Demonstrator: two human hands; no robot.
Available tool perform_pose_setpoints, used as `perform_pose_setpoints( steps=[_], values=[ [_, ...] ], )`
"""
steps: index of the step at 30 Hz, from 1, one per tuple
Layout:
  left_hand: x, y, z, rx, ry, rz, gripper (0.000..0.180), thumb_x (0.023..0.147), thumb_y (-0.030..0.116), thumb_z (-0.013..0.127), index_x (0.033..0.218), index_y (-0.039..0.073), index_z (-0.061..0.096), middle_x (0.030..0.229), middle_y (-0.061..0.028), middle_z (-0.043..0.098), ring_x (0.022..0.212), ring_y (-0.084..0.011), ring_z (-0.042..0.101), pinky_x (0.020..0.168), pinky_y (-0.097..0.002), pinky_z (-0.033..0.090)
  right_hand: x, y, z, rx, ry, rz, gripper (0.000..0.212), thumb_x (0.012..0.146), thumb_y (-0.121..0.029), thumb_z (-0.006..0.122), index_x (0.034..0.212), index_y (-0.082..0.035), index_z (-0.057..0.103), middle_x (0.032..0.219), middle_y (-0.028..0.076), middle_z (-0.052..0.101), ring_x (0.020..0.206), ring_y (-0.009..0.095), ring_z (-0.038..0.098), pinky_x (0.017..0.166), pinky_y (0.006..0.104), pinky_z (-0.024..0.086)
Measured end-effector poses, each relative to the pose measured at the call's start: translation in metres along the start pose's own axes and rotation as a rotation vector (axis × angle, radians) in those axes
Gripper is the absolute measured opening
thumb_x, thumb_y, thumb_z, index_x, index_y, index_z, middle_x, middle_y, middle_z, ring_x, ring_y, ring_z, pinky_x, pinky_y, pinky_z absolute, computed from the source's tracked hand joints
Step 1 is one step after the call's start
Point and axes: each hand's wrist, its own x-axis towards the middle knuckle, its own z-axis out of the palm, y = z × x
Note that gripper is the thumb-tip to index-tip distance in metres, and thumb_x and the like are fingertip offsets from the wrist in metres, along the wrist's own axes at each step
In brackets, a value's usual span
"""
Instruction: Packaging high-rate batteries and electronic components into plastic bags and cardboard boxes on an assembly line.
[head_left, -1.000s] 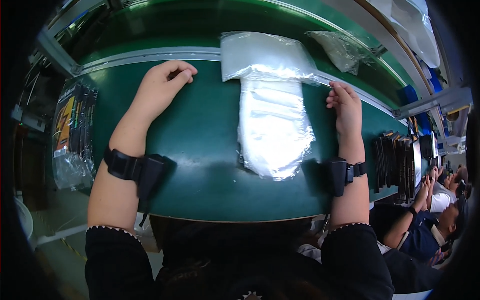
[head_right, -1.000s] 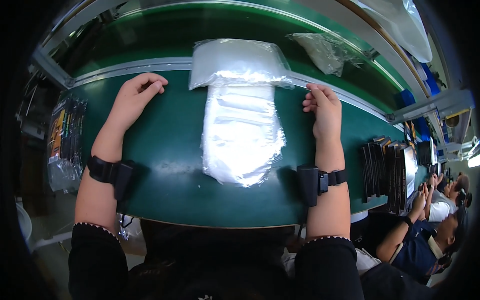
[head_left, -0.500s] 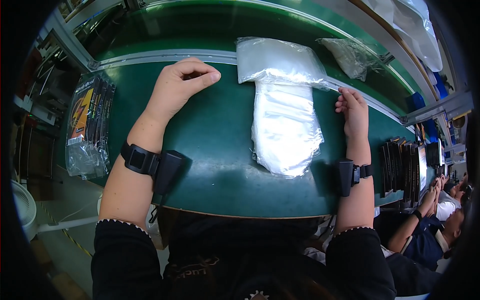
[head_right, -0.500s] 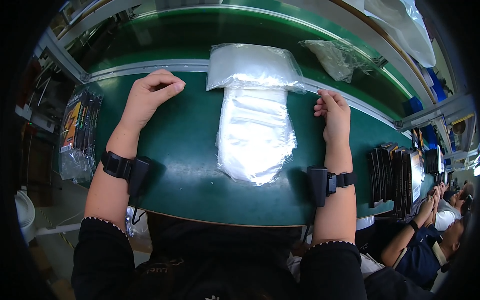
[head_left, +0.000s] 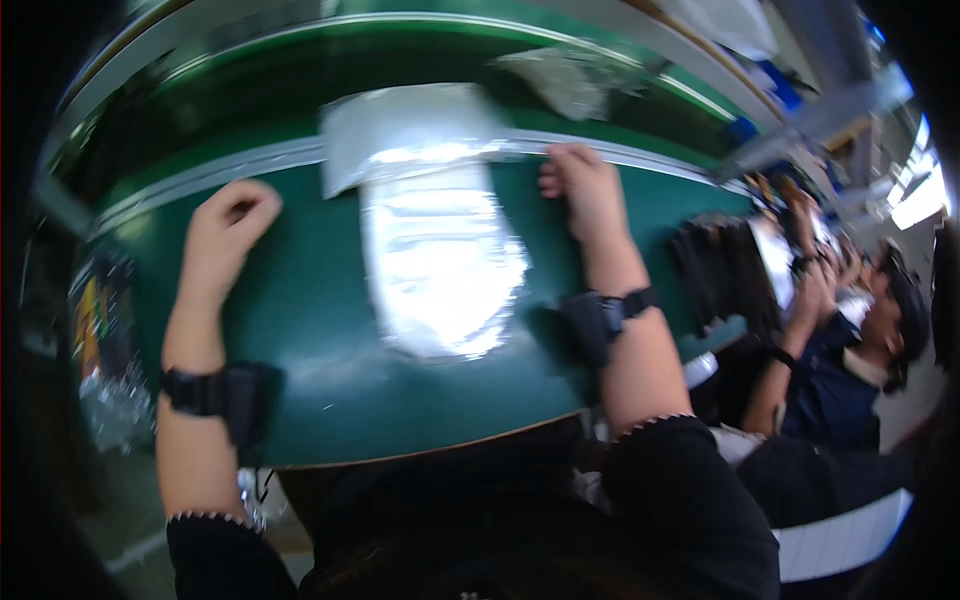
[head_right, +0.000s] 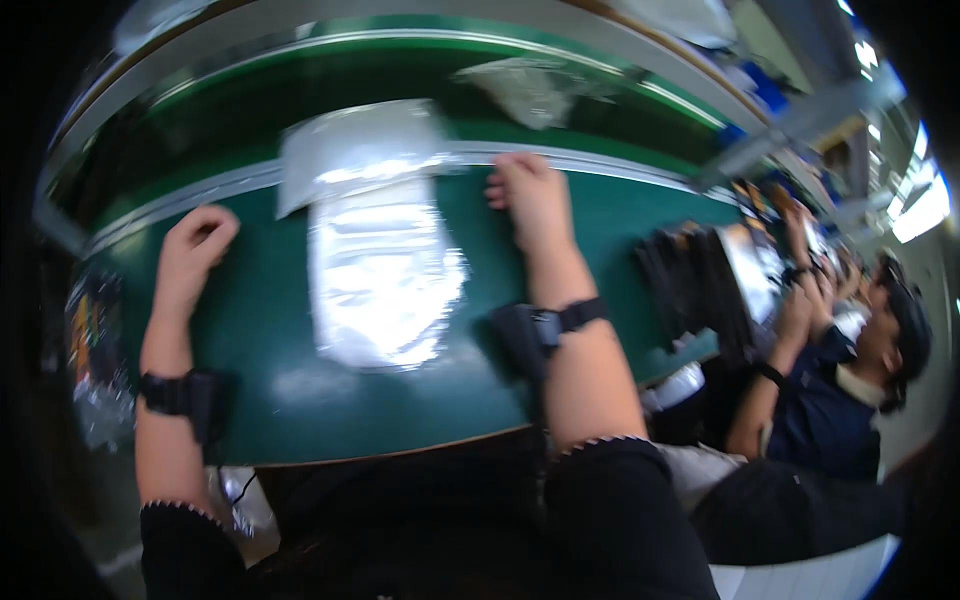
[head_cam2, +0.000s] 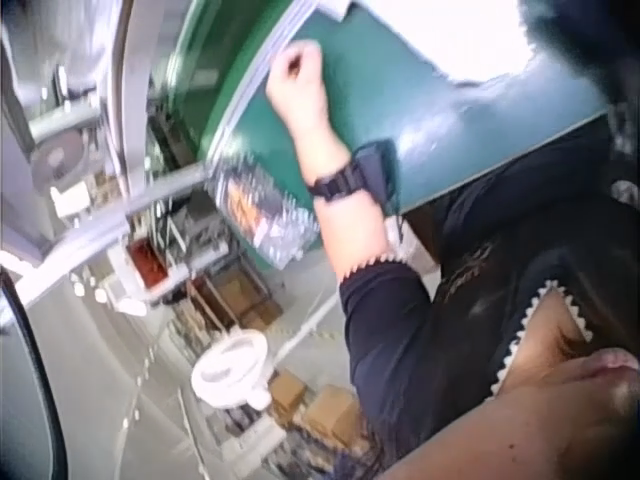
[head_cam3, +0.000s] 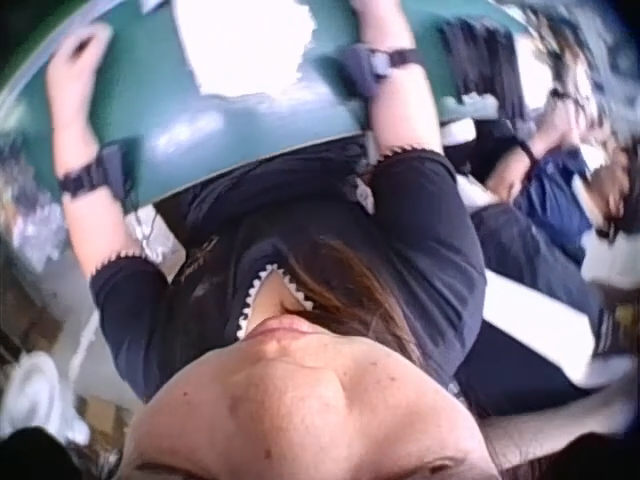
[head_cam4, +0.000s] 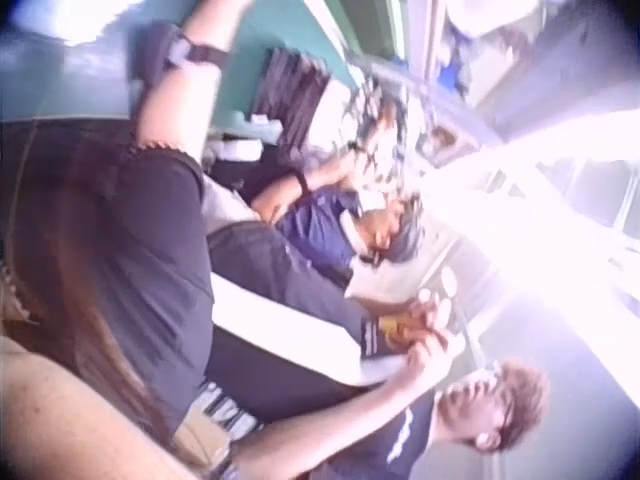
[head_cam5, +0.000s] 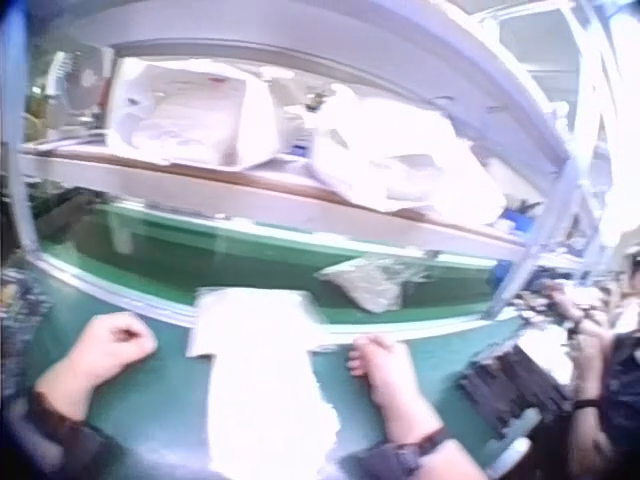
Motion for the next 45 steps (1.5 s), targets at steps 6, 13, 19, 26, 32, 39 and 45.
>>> perform_pose_setpoints(
  steps=[6, 13, 19, 26, 32, 39, 45],
  values=[
    [0.005, -0.012, -0.006, 0.075, -0.010, -0.030, 0.007, 0.086, 0.012, 0.059, 0.085, 0.006, 0.060, 0.070, 0.0069, 0.049, 0.060, -0.0014, 0.041, 0.052, -0.0179, 0.030, 0.000, -0.004, 0.005, 0.030, -0.052, -0.013, 0.017, 0.087, -0.013, 0.060, 0.092, 0.003, 0.060, 0.073, 0.005, 0.058, 0.060, 0.011, 0.056, 0.051, 0.0223, 0.045],
    [0.007, -0.014, -0.003, 0.074, -0.039, -0.037, 0.008, 0.087, 0.013, 0.058, 0.085, 0.005, 0.060, 0.070, 0.0070, 0.048, 0.061, -0.0015, 0.040, 0.052, -0.0178, 0.030, -0.004, -0.006, 0.003, 0.004, -0.040, -0.016, 0.015, 0.086, -0.011, 0.059, 0.092, 0.003, 0.061, 0.072, 0.005, 0.057, 0.059, 0.011, 0.055, 0.051, 0.0225, 0.045],
    [0.004, -0.005, -0.003, 0.087, -0.069, -0.073, 0.010, 0.088, 0.015, 0.059, 0.087, 0.005, 0.060, 0.072, 0.0069, 0.048, 0.064, -0.0019, 0.041, 0.055, -0.0177, 0.030, -0.002, -0.006, 0.004, -0.005, -0.051, -0.019, 0.015, 0.087, -0.012, 0.058, 0.090, 0.003, 0.061, 0.073, 0.005, 0.057, 0.059, 0.011, 0.054, 0.052, 0.0227, 0.044],
    [0.006, -0.006, -0.004, 0.061, -0.095, -0.059, 0.010, 0.088, 0.014, 0.060, 0.089, 0.004, 0.061, 0.074, 0.0068, 0.050, 0.065, -0.0020, 0.042, 0.057, -0.0176, 0.032, -0.007, -0.017, 0.006, -0.038, -0.094, -0.027, 0.014, 0.086, -0.013, 0.058, 0.088, 0.000, 0.062, 0.070, 0.003, 0.057, 0.059, 0.010, 0.054, 0.051, 0.0219, 0.044],
    [0.003, -0.003, -0.003, 0.039, -0.086, -0.045, 0.008, 0.087, 0.009, 0.060, 0.090, 0.001, 0.061, 0.078, 0.0038, 0.053, 0.070, -0.0043, 0.046, 0.064, -0.0188, 0.038, -0.038, -0.040, 0.015, -0.437, -0.385, -0.240, 0.012, 0.083, -0.011, 0.058, 0.081, 0.000, 0.062, 0.067, 0.002, 0.058, 0.062, 0.008, 0.054, 0.055, 0.0225, 0.042],
    [0.009, 0.002, 0.003, 0.049, -0.140, 0.013, 0.012, 0.087, 0.010, 0.060, 0.091, -0.001, 0.062, 0.082, 0.0020, 0.054, 0.070, -0.0046, 0.047, 0.066, -0.0188, 0.040, -0.136, -0.138, 0.002, 0.217, -1.435, -0.339, 0.029, 0.080, -0.013, 0.068, 0.105, 0.002, 0.063, 0.084, 0.011, 0.064, 0.069, 0.017, 0.060, 0.063, 0.0290, 0.048],
    [-0.003, 0.000, -0.009, 0.106, -0.119, -0.051, 0.016, 0.088, 0.014, 0.060, 0.095, 0.001, 0.063, 0.078, 0.0035, 0.056, 0.070, -0.0042, 0.047, 0.064, -0.0186, 0.039, -0.163, -0.147, 0.040, 0.635, -1.547, -0.758, 0.025, 0.095, -0.016, 0.048, 0.108, -0.009, 0.068, 0.067, -0.002, 0.043, 0.048, 0.010, 0.046, 0.042, 0.0216, 0.036]
  ],
)
